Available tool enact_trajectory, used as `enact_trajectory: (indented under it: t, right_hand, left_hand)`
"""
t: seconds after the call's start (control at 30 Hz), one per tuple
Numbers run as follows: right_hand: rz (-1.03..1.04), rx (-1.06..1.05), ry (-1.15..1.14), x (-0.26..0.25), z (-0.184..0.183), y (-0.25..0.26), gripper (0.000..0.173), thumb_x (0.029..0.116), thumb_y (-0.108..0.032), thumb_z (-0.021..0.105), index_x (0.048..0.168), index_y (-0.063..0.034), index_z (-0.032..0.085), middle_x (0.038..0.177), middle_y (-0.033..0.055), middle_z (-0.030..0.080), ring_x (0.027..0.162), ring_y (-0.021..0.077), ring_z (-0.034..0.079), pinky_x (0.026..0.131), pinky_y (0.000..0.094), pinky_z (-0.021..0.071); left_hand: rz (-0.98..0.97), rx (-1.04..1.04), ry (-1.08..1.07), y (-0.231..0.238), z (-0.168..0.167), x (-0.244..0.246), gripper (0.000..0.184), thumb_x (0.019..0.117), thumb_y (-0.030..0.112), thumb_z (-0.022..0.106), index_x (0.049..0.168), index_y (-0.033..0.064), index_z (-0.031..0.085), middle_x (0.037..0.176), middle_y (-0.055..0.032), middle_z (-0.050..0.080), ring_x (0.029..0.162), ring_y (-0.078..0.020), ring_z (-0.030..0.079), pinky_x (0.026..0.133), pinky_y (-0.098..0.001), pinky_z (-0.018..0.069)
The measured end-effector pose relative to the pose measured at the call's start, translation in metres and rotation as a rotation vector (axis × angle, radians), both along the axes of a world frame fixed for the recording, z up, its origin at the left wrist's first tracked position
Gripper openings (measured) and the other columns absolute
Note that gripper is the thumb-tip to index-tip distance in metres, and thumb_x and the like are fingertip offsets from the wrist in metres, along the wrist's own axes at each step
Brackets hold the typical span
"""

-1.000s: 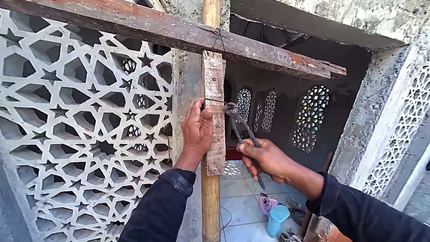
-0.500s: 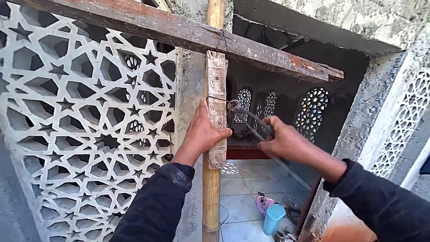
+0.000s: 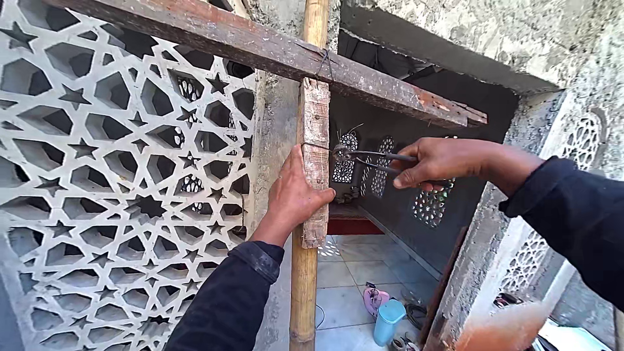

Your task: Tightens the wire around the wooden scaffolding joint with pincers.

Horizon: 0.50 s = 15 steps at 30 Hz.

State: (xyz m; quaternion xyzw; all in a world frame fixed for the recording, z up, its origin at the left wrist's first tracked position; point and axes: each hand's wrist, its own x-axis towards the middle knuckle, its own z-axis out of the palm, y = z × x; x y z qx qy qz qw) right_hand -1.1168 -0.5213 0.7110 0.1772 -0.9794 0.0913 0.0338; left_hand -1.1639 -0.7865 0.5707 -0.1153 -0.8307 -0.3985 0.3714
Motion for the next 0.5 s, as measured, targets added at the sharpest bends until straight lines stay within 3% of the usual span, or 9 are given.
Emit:
enact_trajectory:
  t: [0.07,0.1,0.13,0.17,0.23,0.27,0.3,0.43,0.5]
  right_hand:
    - [-0.011,0.293,0.385,0.005,-0.011,-0.004,0.046,0.0848,-0.036,0.085,0.122,-0.015,0.067,0.073,0.0063,0.064,0.061,0.0209,0.06,0.057,0.0417,0.051]
    - [-0.032,0.436,0.55,0.007,-0.02,-0.003,0.061,0.0838,-0.039,0.085,0.135,-0.0181,0.06,0.076,0.0109,0.066,0.068,0.0307,0.065,0.061,0.0525,0.0517]
    - [-0.043,0.537,0.692,0.007,-0.028,-0.001,0.066,0.0868,-0.039,0.081,0.142,-0.0175,0.053,0.078,0.0144,0.067,0.07,0.0374,0.067,0.061,0.0574,0.0514]
    - [0.016,0.603,0.86,0.004,-0.036,0.006,0.058,0.0916,-0.034,0.075,0.14,-0.0123,0.052,0.08,0.0167,0.066,0.067,0.0403,0.067,0.055,0.0575,0.0511]
    - [0.25,0.708,1.226,-0.011,-0.047,0.028,0.031,0.0983,-0.02,0.059,0.124,-0.0035,0.056,0.077,0.0184,0.058,0.056,0.0391,0.061,0.045,0.051,0.0468]
    - [0.327,0.744,1.366,-0.018,-0.045,0.034,0.025,0.1011,-0.017,0.054,0.123,-0.004,0.057,0.076,0.0184,0.056,0.057,0.0391,0.059,0.047,0.0496,0.0446]
    - [0.372,0.754,1.447,-0.025,-0.039,0.038,0.027,0.1032,-0.015,0.051,0.128,-0.006,0.057,0.076,0.019,0.056,0.061,0.0405,0.058,0.053,0.051,0.0442]
    - [0.522,0.802,1.411,-0.046,0.021,0.037,0.037,0.1037,-0.023,0.054,0.139,-0.0121,0.056,0.08,0.0227,0.059,0.064,0.0458,0.061,0.051,0.0557,0.0466]
    - [0.556,0.835,1.408,-0.054,0.048,0.028,0.04,0.1038,-0.025,0.053,0.142,-0.0145,0.055,0.09,0.0254,0.062,0.075,0.0486,0.064,0.062,0.0599,0.0486]
  left_hand:
    - [0.011,0.0,0.007,-0.001,0.002,-0.001,0.123,0.0695,0.045,0.09,0.164,0.0163,0.016,0.158,-0.0136,0.043,0.114,-0.0362,0.066,0.085,-0.0641,0.0544]
    - [0.02,-0.004,0.016,0.0,0.001,0.0,0.124,0.0701,0.044,0.089,0.165,0.0161,0.015,0.159,-0.0138,0.042,0.114,-0.0362,0.066,0.085,-0.0637,0.0545]
    - [0.023,-0.009,0.033,0.0,0.0,-0.001,0.124,0.0704,0.043,0.089,0.165,0.0157,0.013,0.158,-0.0151,0.043,0.114,-0.0369,0.066,0.085,-0.0637,0.0545]
    - [0.016,-0.01,0.052,0.001,0.0,-0.001,0.123,0.0705,0.042,0.09,0.164,0.0149,0.014,0.154,-0.0179,0.046,0.114,-0.0382,0.065,0.085,-0.0642,0.0542]
    - [0.01,-0.007,0.066,0.002,-0.002,-0.001,0.121,0.0695,0.042,0.09,0.163,0.0148,0.018,0.15,-0.0189,0.05,0.115,-0.0384,0.064,0.086,-0.064,0.0539]
    - [0.014,-0.008,0.07,0.002,-0.001,-0.002,0.121,0.0693,0.042,0.09,0.163,0.0143,0.018,0.149,-0.0186,0.05,0.116,-0.0378,0.064,0.088,-0.0636,0.0537]
    - [0.017,-0.01,0.069,0.002,0.0,-0.001,0.121,0.0696,0.041,0.089,0.163,0.0137,0.018,0.15,-0.0184,0.05,0.118,-0.0376,0.063,0.09,-0.0634,0.0534]
    - [0.024,-0.011,0.061,0.003,-0.001,-0.002,0.121,0.0688,0.043,0.088,0.163,0.014,0.018,0.149,-0.0172,0.052,0.12,-0.0364,0.063,0.091,-0.0627,0.053]
    - [0.032,-0.024,0.057,0.0,0.001,-0.003,0.121,0.069,0.045,0.088,0.163,0.0142,0.019,0.149,-0.0166,0.052,0.12,-0.0359,0.062,0.092,-0.0629,0.0526]
